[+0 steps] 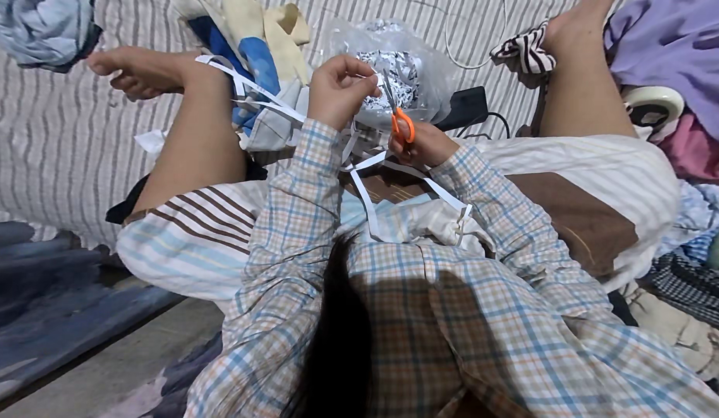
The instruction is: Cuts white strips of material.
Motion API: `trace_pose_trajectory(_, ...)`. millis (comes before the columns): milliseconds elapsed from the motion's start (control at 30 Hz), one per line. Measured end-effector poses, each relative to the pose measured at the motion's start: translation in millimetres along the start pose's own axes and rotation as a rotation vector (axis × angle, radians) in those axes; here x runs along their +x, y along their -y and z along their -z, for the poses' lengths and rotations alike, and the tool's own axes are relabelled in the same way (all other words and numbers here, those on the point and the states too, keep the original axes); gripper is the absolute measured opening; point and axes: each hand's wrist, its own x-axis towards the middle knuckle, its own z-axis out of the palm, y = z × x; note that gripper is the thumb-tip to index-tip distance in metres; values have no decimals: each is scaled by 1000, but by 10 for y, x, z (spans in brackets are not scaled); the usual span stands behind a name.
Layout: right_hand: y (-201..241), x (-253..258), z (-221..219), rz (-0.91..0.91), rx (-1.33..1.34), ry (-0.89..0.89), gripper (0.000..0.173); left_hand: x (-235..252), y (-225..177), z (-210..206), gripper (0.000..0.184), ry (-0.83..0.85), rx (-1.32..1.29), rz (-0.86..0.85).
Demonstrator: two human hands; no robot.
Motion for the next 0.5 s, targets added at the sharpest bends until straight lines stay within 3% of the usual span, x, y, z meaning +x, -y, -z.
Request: trace_pose_trajectory(500, -20, -28, -1, 78, -47, 4, 38, 1, 16, 4, 12, 8, -8, -9)
